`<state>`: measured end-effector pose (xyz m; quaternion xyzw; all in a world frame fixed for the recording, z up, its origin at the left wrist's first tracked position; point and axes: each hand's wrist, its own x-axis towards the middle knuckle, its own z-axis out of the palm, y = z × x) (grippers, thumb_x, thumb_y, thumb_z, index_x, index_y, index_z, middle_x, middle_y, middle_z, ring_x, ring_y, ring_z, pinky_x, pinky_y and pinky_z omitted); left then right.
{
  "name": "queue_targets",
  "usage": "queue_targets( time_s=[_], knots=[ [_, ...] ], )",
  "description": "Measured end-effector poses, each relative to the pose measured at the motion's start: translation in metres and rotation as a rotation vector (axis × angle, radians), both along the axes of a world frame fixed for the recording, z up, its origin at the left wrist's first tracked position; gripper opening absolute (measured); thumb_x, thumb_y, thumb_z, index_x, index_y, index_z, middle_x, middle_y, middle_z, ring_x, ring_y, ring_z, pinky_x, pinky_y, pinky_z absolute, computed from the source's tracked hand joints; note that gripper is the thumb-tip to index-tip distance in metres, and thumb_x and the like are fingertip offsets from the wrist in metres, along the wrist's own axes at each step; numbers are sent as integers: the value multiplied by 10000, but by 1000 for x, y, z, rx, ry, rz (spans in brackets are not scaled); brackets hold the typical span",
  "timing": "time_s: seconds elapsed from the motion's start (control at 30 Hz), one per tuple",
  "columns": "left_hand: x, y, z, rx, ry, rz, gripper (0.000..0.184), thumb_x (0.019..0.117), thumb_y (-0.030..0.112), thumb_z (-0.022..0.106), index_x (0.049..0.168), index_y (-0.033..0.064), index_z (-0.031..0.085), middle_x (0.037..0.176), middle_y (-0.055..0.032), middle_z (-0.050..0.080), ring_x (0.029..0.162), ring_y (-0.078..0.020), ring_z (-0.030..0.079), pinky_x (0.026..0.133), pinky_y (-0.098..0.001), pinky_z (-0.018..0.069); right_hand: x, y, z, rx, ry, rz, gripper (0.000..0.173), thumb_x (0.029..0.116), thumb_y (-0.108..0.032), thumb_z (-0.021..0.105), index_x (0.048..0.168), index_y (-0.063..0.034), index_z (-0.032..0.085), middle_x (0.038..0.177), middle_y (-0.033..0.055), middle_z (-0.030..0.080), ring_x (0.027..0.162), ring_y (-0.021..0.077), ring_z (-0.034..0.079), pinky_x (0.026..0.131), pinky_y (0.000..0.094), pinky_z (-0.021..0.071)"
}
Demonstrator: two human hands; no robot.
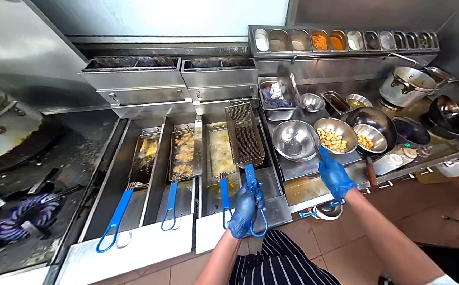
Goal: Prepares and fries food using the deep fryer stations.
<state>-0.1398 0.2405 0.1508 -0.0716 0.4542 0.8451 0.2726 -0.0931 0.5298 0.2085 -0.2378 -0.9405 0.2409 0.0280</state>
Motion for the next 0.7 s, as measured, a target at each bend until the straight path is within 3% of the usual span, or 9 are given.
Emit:
queue_targets(
  time_s=[0.07,0.17,0.33,0.43,0.53,0.6,0.67,0.7],
  knots=[
    [-9,14,-17,-35,-15,-23,354,1139,236,267,1161,-14,517,554,-17,434,408,-124,479,404,-279,496,-10,5,-7,103,-48,-3,540,1087,-221,421,1620,-238,340,983,224,726,872,426,712,749,631,558],
    [-25,28,-38,-90,-52,-42,350,1141,235,264,1188,-13,506,569,-20,444,417,-128,484,407,-278,496,-5,7,-9,140,22,-20,565,1088,-241,415,1636,-280,281,932,204,713,799,413,701,672,614,556],
    [-48,42,-73,-207,-89,-59,318,1139,224,303,1180,-7,518,572,-22,440,429,-136,485,421,-289,498,2,15,-38,89,-63,-50,570,1080,-231,434,1632,-293,306,984,201,727,878,409,707,775,622,557],
    [-67,50,-78,-318,-107,-80,290,1132,210,346,1223,1,525,628,-35,494,467,-136,516,460,-283,509,4,14,-39,131,-51,-19,548,1082,-227,445,1619,-249,343,982,202,716,886,404,706,764,598,564],
    [-93,60,-67,-380,-136,-89,261,1117,238,420,1233,29,525,698,-44,530,519,-136,544,496,-279,515,13,-4,-25,30,41,3,566,1085,-227,448,1633,-266,312,960,182,717,831,377,702,746,597,566],
    [-105,61,-64,-484,-115,-121,266,1107,243,455,1239,25,532,744,-65,581,549,-142,579,514,-286,529,22,-23,-22,-118,74,27,580,1074,-234,456,1630,-318,314,870,105,701,709,279,664,678,534,571],
    [-105,53,-73,-710,-20,-224,291,1071,195,533,1301,17,542,865,-111,656,669,-176,641,606,-328,563,28,-46,-28,-301,10,64,585,1070,-256,455,1631,-324,305,888,65,703,704,216,661,701,475,585],
    [-100,49,-82,-863,36,-296,361,1031,173,593,1354,23,533,984,-151,679,794,-227,672,704,-395,585,29,-57,-33,-344,-42,84,580,1068,-262,449,1630,-304,313,939,76,719,760,222,683,753,475,589]
  ],
)
